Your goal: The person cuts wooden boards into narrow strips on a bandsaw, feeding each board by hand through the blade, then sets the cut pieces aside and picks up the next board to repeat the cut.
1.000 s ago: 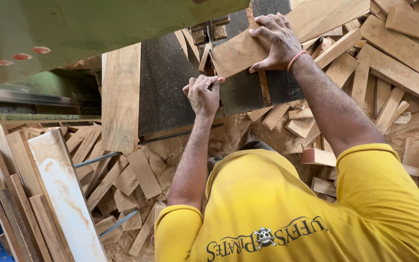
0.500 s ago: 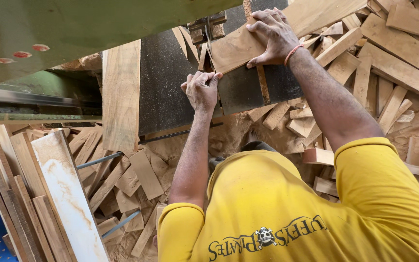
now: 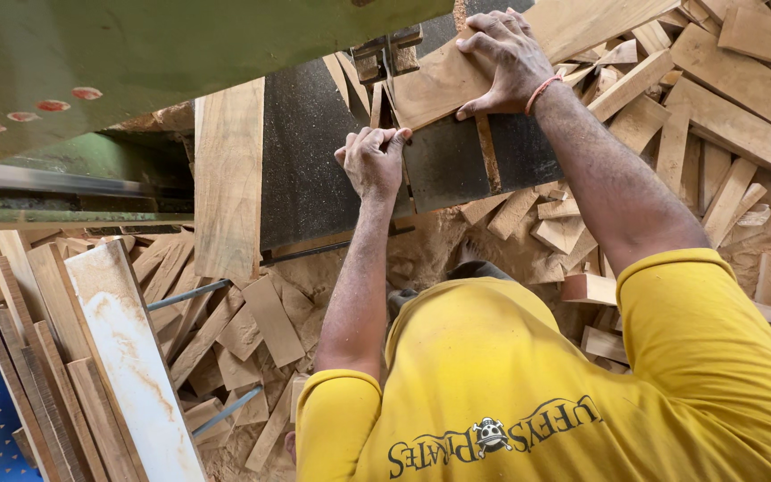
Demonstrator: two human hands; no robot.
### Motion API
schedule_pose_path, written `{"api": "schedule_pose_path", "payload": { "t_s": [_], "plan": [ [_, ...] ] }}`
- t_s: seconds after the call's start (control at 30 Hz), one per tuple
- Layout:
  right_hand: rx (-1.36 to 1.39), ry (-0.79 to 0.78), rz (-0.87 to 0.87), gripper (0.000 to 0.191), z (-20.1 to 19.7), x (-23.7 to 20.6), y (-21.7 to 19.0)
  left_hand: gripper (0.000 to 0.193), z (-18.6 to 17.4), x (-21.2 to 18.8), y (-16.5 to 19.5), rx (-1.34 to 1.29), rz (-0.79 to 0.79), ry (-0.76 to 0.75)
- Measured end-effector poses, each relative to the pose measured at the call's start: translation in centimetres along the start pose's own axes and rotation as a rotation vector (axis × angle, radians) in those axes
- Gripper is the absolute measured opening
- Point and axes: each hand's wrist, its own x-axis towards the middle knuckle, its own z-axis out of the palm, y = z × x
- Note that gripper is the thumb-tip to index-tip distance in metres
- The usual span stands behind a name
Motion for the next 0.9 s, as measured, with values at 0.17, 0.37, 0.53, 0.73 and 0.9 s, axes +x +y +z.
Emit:
{"api": "schedule_pose_path", "payload": {
  "t_s": [0.17, 0.37, 0.53, 0.73, 0.9],
  "plan": [
    [-0.021, 0.001, 0.012, 0.103, -0.2, 0.4, -0.1, 0.033, 0.1, 0.2, 0.1, 0.012, -0.025, -0.002],
    [-0.012, -0.004, 0.014, 0.104, -0.5, 1.0, 0.0, 0.040, 1.3, 0.6, -0.6, 0.089, -0.057, 0.013],
    [-0.034, 0.010, 0.014, 0.103, -0.4, 1.3, 0.2, 0.045, 2.3, -0.3, -1.9, 0.046, 0.002, 0.031],
    [-0.015, 0.005, 0.050, 0.104, -0.2, 1.4, 0.2, 0.045, 0.0, -7.1, -1.6, -0.075, 0.069, 0.081],
    [-0.020, 0.025, 0.061, 0.100, -0.3, 1.4, -0.3, 0.039, -3.6, -10.7, 0.7, -0.179, 0.085, 0.088]
  ]
}}
